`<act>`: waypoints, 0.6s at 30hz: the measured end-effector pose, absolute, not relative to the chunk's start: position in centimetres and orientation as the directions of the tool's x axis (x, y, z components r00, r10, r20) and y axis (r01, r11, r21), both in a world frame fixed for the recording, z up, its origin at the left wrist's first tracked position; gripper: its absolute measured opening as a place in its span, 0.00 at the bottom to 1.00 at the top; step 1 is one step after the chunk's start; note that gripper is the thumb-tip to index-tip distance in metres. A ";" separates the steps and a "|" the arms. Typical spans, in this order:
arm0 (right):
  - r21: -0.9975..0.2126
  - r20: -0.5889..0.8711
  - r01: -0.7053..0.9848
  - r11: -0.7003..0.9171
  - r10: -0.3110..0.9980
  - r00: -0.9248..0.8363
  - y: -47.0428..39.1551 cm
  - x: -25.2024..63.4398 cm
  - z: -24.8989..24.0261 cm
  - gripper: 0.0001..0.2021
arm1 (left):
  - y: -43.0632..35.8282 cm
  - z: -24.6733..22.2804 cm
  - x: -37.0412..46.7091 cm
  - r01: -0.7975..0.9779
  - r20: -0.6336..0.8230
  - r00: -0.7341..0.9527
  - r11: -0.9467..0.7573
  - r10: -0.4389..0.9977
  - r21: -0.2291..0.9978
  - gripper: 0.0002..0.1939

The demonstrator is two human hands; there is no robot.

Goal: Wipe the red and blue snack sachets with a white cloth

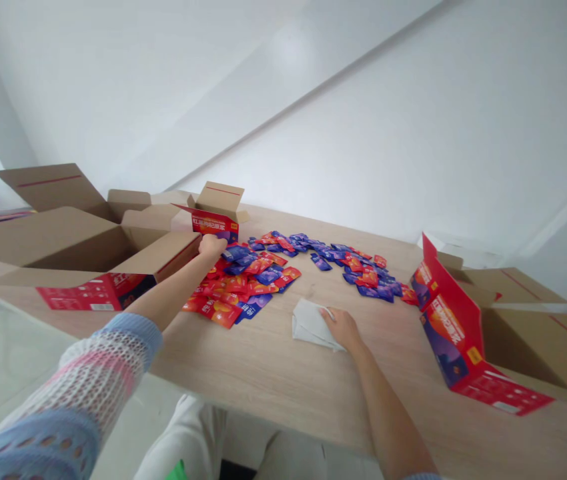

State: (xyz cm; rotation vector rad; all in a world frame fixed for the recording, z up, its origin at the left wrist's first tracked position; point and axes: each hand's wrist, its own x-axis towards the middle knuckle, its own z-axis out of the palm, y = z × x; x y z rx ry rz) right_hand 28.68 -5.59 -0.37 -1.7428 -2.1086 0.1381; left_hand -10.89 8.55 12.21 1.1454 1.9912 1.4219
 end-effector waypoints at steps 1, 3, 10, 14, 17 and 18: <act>-0.320 0.230 0.925 0.203 0.964 -0.132 -5.6 28.7 -0.3 0.25 | 8.2 11.8 -11.5 0.430 0.157 -0.582 0.138 0.798 0.892 0.14; -0.306 0.201 0.937 0.167 0.974 -0.108 -5.6 28.7 -0.1 0.25 | 7.8 11.1 -12.4 0.534 0.255 -0.596 0.139 0.762 0.834 0.18; -0.265 0.145 0.957 0.118 0.986 -0.081 -5.7 28.4 0.4 0.25 | 9.0 10.2 -11.2 0.496 0.403 -0.355 -0.195 0.843 0.846 0.20; -0.252 0.136 0.962 0.103 0.988 -0.071 -5.9 28.3 0.5 0.25 | 10.4 10.8 -8.3 0.366 0.406 -0.236 -0.307 0.883 0.879 0.20; -0.241 0.131 0.967 0.088 0.990 -0.057 -6.1 28.2 0.6 0.25 | 11.6 11.1 -5.8 0.410 0.407 -0.256 -0.283 0.877 0.867 0.18; -0.234 0.126 0.969 0.079 0.991 -0.050 -6.1 28.2 0.7 0.25 | 12.1 11.1 -5.1 0.433 0.409 -0.270 -0.269 0.872 0.860 0.17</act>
